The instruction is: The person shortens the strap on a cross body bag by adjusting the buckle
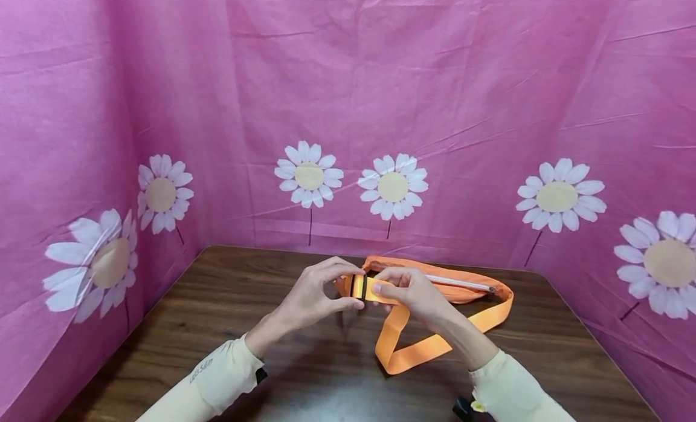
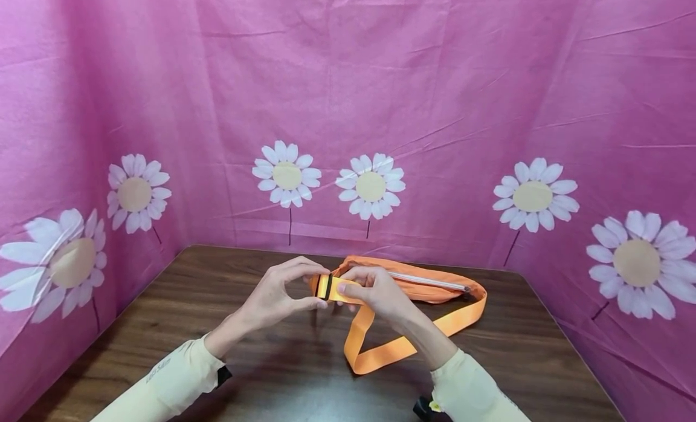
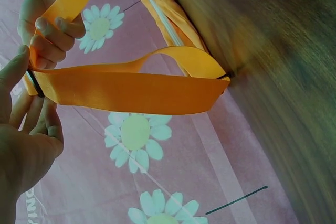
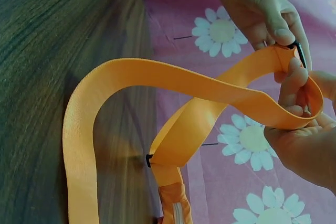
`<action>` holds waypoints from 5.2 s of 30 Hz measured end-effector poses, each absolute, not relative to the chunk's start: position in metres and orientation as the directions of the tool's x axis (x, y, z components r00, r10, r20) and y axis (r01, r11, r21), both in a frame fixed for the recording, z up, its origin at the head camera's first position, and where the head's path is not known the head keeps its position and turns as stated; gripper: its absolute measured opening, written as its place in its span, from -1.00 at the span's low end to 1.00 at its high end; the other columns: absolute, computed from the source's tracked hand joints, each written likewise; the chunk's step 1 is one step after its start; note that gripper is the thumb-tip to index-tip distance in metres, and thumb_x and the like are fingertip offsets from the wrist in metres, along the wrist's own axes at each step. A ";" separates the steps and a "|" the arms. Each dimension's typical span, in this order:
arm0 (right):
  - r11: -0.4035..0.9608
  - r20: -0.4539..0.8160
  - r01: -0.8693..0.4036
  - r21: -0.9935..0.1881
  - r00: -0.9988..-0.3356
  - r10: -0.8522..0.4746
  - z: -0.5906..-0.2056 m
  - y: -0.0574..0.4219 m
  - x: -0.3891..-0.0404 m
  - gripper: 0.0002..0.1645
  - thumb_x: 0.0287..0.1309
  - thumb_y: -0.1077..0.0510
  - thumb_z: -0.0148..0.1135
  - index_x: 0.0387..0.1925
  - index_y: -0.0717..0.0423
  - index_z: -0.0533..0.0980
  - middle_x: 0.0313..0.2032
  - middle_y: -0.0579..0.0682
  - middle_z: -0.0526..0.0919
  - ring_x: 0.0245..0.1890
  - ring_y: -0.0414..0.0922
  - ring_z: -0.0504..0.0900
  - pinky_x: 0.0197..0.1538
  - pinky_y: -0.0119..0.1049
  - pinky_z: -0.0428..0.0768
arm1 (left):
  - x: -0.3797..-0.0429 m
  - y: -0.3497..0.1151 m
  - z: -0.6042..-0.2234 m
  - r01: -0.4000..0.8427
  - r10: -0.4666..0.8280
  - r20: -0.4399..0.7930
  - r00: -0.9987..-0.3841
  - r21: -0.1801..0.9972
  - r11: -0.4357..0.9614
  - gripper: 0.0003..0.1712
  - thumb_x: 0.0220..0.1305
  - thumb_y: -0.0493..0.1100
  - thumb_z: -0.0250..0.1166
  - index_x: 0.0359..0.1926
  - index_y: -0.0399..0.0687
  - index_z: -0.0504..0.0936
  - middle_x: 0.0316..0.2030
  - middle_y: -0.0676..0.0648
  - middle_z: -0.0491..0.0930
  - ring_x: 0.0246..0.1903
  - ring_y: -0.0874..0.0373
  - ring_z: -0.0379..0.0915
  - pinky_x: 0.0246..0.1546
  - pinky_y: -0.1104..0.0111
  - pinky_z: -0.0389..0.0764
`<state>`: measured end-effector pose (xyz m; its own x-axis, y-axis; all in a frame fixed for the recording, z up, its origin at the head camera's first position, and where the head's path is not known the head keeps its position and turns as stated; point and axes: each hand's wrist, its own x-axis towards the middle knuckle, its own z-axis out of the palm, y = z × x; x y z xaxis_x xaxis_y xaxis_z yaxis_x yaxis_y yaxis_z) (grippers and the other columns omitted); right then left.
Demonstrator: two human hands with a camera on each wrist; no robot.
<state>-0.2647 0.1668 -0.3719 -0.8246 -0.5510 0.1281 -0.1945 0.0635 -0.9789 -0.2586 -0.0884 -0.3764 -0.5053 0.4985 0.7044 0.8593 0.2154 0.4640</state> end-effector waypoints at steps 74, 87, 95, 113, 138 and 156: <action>-0.015 0.117 -0.140 -0.990 -0.756 -0.644 -0.381 0.187 -0.279 -0.81 0.40 0.19 0.24 -0.04 0.15 0.66 -0.50 -0.04 0.50 -0.43 -0.11 0.48 -0.14 -0.15 0.50 | -0.251 -0.083 -0.370 0.818 0.444 0.698 -0.562 0.549 0.172 -0.43 0.04 -0.08 0.64 0.09 0.05 0.65 -0.04 0.16 0.62 -0.04 0.19 0.56 -0.04 0.08 0.60; -0.040 0.182 -0.208 -0.977 -0.727 -0.662 -0.378 0.182 -0.275 -0.79 0.40 0.22 0.24 -0.03 0.23 0.64 -0.42 -0.01 0.55 -0.40 -0.12 0.49 -0.28 -0.27 0.49 | -0.251 -0.081 -0.372 0.795 0.471 0.660 -0.585 0.583 0.170 -0.39 0.00 -0.08 0.67 0.10 0.09 0.64 -0.05 0.20 0.61 -0.07 0.21 0.55 -0.04 0.20 0.58; 0.013 0.165 -0.222 -0.975 -0.760 -0.629 -0.372 0.177 -0.267 -0.75 0.38 0.17 0.29 0.00 0.19 0.65 -0.37 0.04 0.61 -0.29 -0.05 0.54 -0.17 -0.17 0.52 | -0.251 -0.077 -0.375 0.804 0.476 0.671 -0.569 0.574 0.152 -0.39 0.03 -0.08 0.65 0.12 0.03 0.63 -0.04 0.14 0.62 -0.05 0.18 0.56 -0.02 0.18 0.59; 0.102 0.089 -0.191 -0.976 -0.782 -0.617 -0.362 0.169 -0.257 -0.71 0.37 0.06 0.31 -0.24 0.27 0.58 -0.51 0.15 0.62 -0.46 0.01 0.61 -0.06 -0.12 0.48 | -0.256 -0.073 -0.386 0.810 0.520 0.640 -0.566 0.550 0.204 0.03 -0.02 -0.06 0.68 0.45 0.06 0.34 0.12 0.04 0.57 0.02 0.20 0.52 0.04 0.22 0.55; -0.161 0.265 -0.211 -0.964 -0.747 -0.610 -0.338 0.180 -0.246 -0.84 0.42 0.24 0.14 -0.26 0.26 0.57 -0.29 0.12 0.61 -0.33 0.02 0.60 -0.02 -0.11 0.55 | -0.271 -0.082 -0.398 0.907 0.592 0.724 -0.354 0.111 0.407 -0.42 0.18 -0.07 0.55 0.20 -0.14 0.63 0.05 -0.02 0.67 0.05 0.18 0.56 0.00 0.25 0.51; -0.260 0.322 -0.206 -0.943 -0.755 -0.571 -0.323 0.197 -0.245 -0.80 0.39 0.29 0.02 -0.34 0.14 0.54 -0.44 0.03 0.60 -0.34 -0.06 0.57 -0.11 -0.20 0.47 | -0.288 -0.095 -0.403 0.880 0.599 0.661 -0.452 0.219 0.422 -0.41 0.17 -0.12 0.54 0.22 -0.13 0.63 0.01 0.00 0.68 -0.13 0.09 0.60 -0.03 0.20 0.51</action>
<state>-0.2450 0.1970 -0.3228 -0.7552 -0.5710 0.3220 -0.2058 -0.2598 -0.9435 -0.2881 -0.0950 -0.4030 -0.4521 0.5990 0.6609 0.8796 0.4224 0.2189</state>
